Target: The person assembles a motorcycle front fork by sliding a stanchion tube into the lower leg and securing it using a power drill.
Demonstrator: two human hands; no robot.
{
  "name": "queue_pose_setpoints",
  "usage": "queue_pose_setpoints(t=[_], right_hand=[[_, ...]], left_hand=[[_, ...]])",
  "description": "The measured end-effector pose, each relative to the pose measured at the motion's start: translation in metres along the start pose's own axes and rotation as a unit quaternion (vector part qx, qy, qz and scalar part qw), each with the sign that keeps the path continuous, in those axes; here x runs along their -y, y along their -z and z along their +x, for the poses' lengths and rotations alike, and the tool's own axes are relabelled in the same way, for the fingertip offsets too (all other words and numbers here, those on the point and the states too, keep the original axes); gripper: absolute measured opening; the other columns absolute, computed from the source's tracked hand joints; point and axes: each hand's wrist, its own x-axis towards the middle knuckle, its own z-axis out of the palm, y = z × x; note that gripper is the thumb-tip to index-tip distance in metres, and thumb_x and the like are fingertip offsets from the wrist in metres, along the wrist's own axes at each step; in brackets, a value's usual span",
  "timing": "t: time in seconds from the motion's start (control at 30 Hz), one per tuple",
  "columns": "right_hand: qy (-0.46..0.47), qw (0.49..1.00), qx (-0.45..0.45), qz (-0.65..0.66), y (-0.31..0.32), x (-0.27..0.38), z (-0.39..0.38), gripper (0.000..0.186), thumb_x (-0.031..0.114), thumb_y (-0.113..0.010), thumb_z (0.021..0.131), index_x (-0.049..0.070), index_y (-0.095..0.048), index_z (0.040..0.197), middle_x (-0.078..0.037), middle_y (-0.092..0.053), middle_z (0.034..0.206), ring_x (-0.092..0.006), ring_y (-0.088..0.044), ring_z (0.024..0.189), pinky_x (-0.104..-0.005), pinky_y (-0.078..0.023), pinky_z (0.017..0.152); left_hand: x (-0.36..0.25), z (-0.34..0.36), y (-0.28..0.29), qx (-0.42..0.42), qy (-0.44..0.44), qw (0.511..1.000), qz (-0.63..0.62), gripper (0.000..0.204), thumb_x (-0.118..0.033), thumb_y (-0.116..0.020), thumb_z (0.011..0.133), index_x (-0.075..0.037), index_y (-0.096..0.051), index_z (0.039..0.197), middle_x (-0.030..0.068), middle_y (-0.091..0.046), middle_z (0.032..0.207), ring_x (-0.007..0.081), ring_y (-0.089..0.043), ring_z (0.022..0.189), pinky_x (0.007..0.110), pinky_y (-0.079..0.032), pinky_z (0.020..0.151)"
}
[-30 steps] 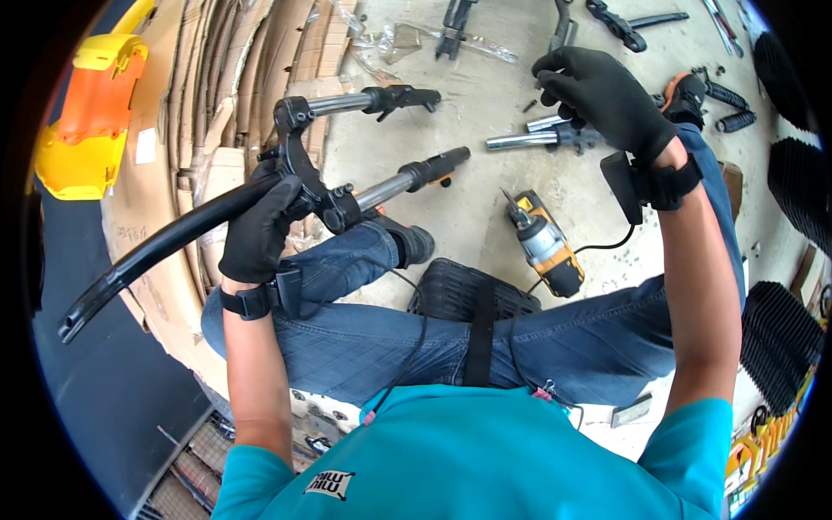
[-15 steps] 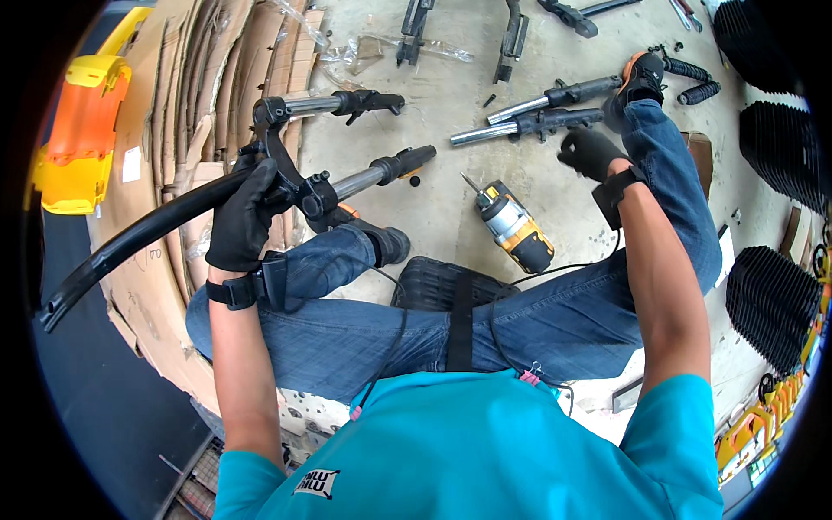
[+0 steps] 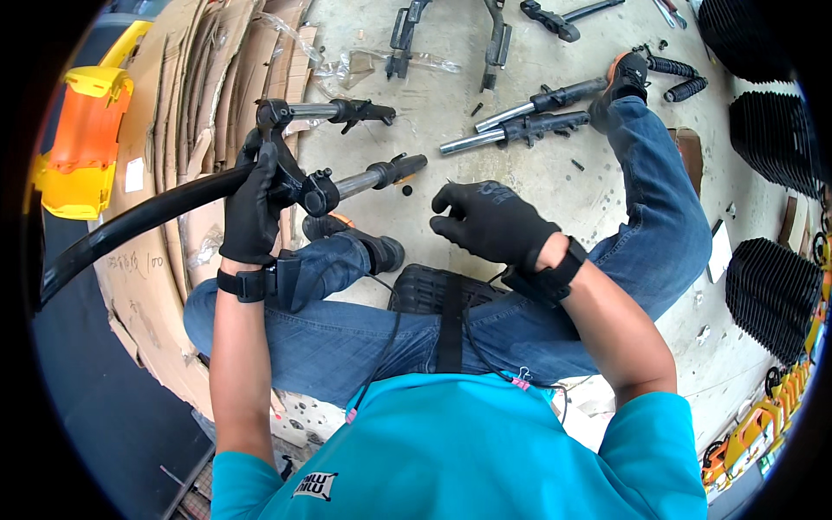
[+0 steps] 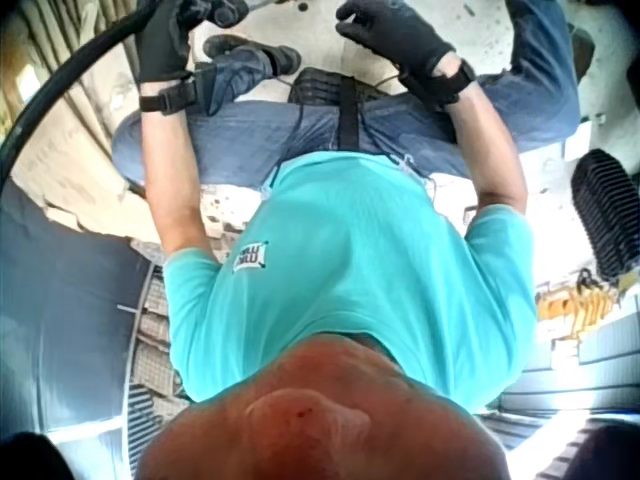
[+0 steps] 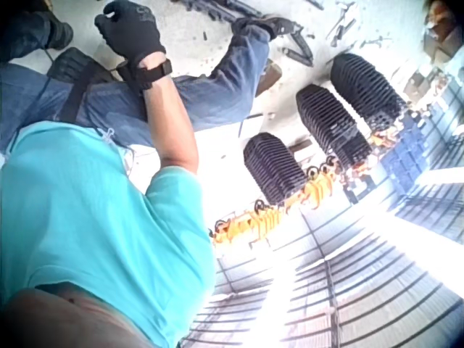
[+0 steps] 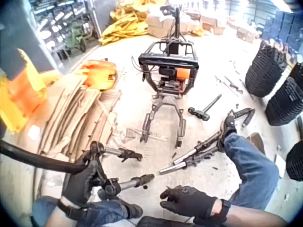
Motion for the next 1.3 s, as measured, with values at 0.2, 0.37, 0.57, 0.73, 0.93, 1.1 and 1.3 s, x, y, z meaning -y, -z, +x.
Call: queue_pose_setpoints(t=[0.2,0.37,0.57,0.73,0.93,1.1,1.3], right_hand=[[-0.018,0.998,0.051,-0.020,-0.023,-0.006,0.005,0.030,0.032,-0.060,0.092,0.006,-0.064,0.108,-0.011,-0.070,0.081,-0.0220,-0.068,0.073,-0.0341,-0.052,0.068],[-0.003,0.999,0.038,-0.021,-0.023,-0.012,0.013,0.027,0.028,-0.062,0.093,0.005,-0.065,0.106,-0.010,-0.070,0.079,-0.0186,-0.067,0.064,-0.0318,-0.053,0.062],[0.027,0.999,-0.031,0.004,0.003,-0.022,0.014,0.033,0.030,-0.063,0.090,0.004,-0.065,0.109,-0.013,-0.072,0.087,-0.0239,-0.070,0.077,-0.0357,-0.054,0.073],[0.021,0.990,-0.128,0.054,0.041,-0.023,0.030,0.038,0.031,-0.068,0.089,0.003,-0.064,0.116,-0.014,-0.071,0.096,-0.0195,-0.069,0.088,-0.0328,-0.053,0.080],[0.107,0.988,-0.111,0.020,0.040,-0.011,0.062,0.071,0.042,-0.074,0.084,0.009,-0.047,0.140,-0.021,-0.054,0.134,-0.0313,-0.057,0.120,-0.0392,-0.049,0.098],[0.277,0.946,-0.093,-0.137,0.025,-0.011,0.076,0.073,0.029,-0.079,0.080,0.007,-0.046,0.141,-0.019,-0.054,0.134,-0.0345,-0.053,0.123,-0.0413,-0.044,0.103],[0.153,0.986,0.054,-0.032,0.031,0.006,0.058,0.047,0.023,-0.080,0.077,0.004,-0.058,0.114,-0.004,-0.062,0.086,-0.0142,-0.056,0.082,-0.0315,-0.048,0.076]], left_hand=[[0.010,0.001,-0.007,-0.005,-0.001,0.998,-0.070,0.030,-0.027,-0.061,0.098,-0.012,-0.057,0.125,-0.0013,-0.063,0.093,0.0102,-0.063,0.082,0.028,-0.054,0.072],[0.013,0.006,-0.004,-0.003,0.000,0.994,-0.113,0.029,-0.023,-0.059,0.099,-0.012,-0.057,0.125,-0.0032,-0.063,0.097,0.0093,-0.062,0.088,0.027,-0.053,0.077],[0.009,0.004,0.017,0.025,-0.075,0.997,-0.013,0.030,-0.023,-0.053,0.102,-0.006,-0.059,0.126,0.0012,-0.064,0.101,0.0123,-0.064,0.087,0.028,-0.055,0.074],[-0.041,-0.044,0.025,0.035,-0.101,0.990,0.091,0.046,-0.028,-0.047,0.104,-0.006,-0.044,0.144,-0.0011,-0.057,0.088,0.0094,-0.056,0.074,0.024,-0.049,0.065],[-0.102,-0.111,0.028,0.046,-0.035,0.996,-0.072,0.044,-0.038,-0.041,0.105,-0.002,-0.052,0.128,0.0053,-0.059,0.087,0.0140,-0.058,0.073,0.027,-0.050,0.062],[-0.134,-0.157,0.026,0.052,-0.047,0.995,-0.077,0.055,-0.045,-0.040,0.103,0.003,-0.051,0.126,0.0122,-0.061,0.095,0.0180,-0.060,0.072,0.029,-0.052,0.062],[-0.160,-0.176,-0.002,0.037,-0.111,0.993,-0.006,0.054,-0.040,-0.037,0.105,0.004,-0.048,0.133,0.0163,-0.063,0.105,0.0188,-0.063,0.077,0.029,-0.054,0.064]])
